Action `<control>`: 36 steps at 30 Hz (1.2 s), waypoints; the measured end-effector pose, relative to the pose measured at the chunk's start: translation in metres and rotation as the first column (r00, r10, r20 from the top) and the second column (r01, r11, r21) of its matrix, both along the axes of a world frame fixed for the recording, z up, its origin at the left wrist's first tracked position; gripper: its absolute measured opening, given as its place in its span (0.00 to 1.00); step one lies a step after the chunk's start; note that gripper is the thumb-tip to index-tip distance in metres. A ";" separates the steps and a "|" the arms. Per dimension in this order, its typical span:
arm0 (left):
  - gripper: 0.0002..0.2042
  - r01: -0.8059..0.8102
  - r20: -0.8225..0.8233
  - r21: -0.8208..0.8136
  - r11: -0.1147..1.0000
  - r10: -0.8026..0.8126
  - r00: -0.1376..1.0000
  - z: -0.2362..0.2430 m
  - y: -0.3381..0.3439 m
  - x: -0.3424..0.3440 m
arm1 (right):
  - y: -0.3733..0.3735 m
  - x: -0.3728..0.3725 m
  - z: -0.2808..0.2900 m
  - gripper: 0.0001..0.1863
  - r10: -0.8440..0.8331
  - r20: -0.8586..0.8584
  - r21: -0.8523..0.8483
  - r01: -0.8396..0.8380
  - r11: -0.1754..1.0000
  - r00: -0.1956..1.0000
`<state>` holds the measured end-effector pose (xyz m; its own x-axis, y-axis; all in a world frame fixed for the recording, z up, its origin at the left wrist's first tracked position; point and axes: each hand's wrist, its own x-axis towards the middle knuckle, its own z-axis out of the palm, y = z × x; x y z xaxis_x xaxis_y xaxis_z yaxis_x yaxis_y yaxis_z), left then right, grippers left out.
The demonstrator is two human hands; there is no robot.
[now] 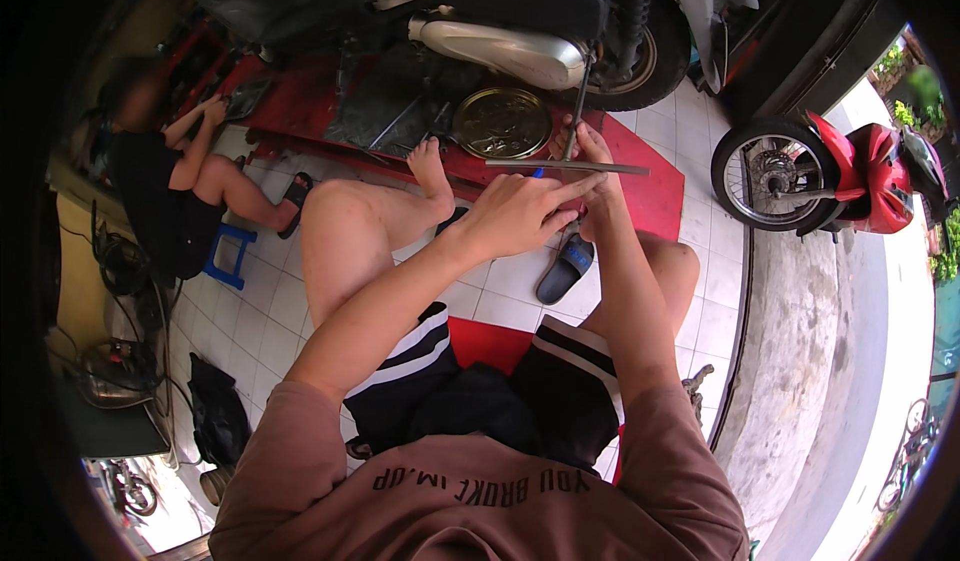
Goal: The person sits on a red plastic chair in a workshop and uses a T-handle wrench to loosen and tighten a bolt on the underside of a white motorcycle. The person repeatedly adjusts the tool and applies force to the fastener while another person sits nearby.
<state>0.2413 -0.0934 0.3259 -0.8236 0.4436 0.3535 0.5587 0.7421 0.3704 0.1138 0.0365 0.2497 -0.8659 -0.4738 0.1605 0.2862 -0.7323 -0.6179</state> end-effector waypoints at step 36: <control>0.18 -0.432 -0.325 -0.225 0.874 0.350 0.878 -0.045 0.033 -0.277 | 0.049 0.001 0.012 0.19 -0.175 0.379 0.288 0.064 0.956 0.909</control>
<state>-0.0361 -0.0608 0.2806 -0.8424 0.2184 0.4927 0.2466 0.9691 -0.0080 0.1151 0.0857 0.2621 -0.8831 -0.3396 -0.3237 0.4685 -0.6030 -0.6457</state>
